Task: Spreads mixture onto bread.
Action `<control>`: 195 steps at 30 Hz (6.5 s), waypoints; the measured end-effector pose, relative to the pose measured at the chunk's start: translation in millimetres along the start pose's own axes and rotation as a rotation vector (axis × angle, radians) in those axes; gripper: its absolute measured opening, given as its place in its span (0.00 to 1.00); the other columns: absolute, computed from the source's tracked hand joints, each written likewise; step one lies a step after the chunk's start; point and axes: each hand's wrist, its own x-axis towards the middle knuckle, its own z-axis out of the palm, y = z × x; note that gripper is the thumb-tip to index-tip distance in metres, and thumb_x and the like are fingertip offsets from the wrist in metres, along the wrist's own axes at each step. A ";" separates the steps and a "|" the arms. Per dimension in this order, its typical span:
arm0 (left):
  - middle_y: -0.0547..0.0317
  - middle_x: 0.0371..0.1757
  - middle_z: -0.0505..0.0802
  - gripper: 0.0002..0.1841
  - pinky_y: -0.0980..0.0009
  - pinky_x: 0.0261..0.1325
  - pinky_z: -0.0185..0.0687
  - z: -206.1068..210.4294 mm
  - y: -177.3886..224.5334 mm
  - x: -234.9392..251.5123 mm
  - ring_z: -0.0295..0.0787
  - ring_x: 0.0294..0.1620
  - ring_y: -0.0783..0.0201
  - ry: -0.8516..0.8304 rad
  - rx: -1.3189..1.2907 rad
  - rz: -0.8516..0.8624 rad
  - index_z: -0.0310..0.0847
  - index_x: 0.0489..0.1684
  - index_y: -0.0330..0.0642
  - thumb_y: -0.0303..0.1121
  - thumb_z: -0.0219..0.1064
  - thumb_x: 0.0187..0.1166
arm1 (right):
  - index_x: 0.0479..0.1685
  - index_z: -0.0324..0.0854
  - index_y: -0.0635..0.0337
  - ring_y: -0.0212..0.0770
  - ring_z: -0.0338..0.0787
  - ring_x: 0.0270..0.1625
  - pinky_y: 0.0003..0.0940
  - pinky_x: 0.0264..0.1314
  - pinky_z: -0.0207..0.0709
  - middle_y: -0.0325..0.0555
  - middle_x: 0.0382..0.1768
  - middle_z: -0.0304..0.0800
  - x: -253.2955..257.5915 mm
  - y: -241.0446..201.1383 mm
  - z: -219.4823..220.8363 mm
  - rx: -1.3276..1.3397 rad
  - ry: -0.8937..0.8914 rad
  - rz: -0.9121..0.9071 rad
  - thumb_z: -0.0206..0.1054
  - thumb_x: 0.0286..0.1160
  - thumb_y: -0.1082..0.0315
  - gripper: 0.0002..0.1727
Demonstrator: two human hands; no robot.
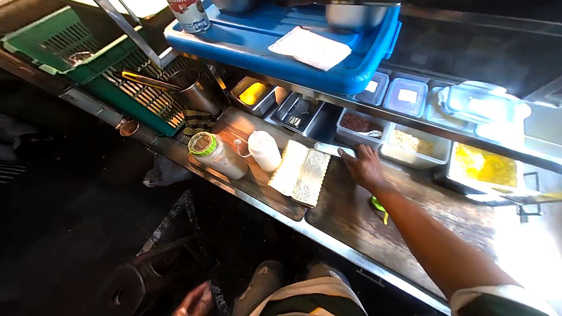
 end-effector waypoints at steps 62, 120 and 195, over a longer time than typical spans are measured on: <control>0.53 0.88 0.71 0.69 0.61 0.81 0.75 -18.1 278.3 293.4 0.71 0.84 0.61 -0.520 -0.035 1.036 0.54 0.92 0.46 0.55 0.91 0.36 | 0.63 0.88 0.61 0.28 0.92 0.38 0.24 0.40 0.91 0.43 0.44 0.93 -22.4 -402.3 -89.7 0.300 0.412 0.647 0.63 0.86 0.66 0.15; 0.63 0.76 0.84 0.61 0.68 0.75 0.82 -2.8 272.9 275.1 0.83 0.73 0.69 -0.592 -0.190 0.835 0.63 0.88 0.53 0.44 0.92 0.39 | 0.80 0.72 0.60 0.34 0.84 0.22 0.26 0.21 0.78 0.54 0.39 0.93 71.1 -407.5 -101.0 1.691 -0.074 0.783 0.52 0.93 0.60 0.23; 0.45 0.65 0.90 0.21 0.48 0.69 0.84 -24.8 67.6 281.5 0.89 0.64 0.50 -0.608 0.408 0.005 0.82 0.71 0.43 0.38 0.69 0.82 | 0.75 0.83 0.30 0.55 0.86 0.64 0.55 0.58 0.85 0.52 0.62 0.85 -30.9 -225.4 -66.9 -0.014 -0.303 0.977 0.62 0.84 0.61 0.22</control>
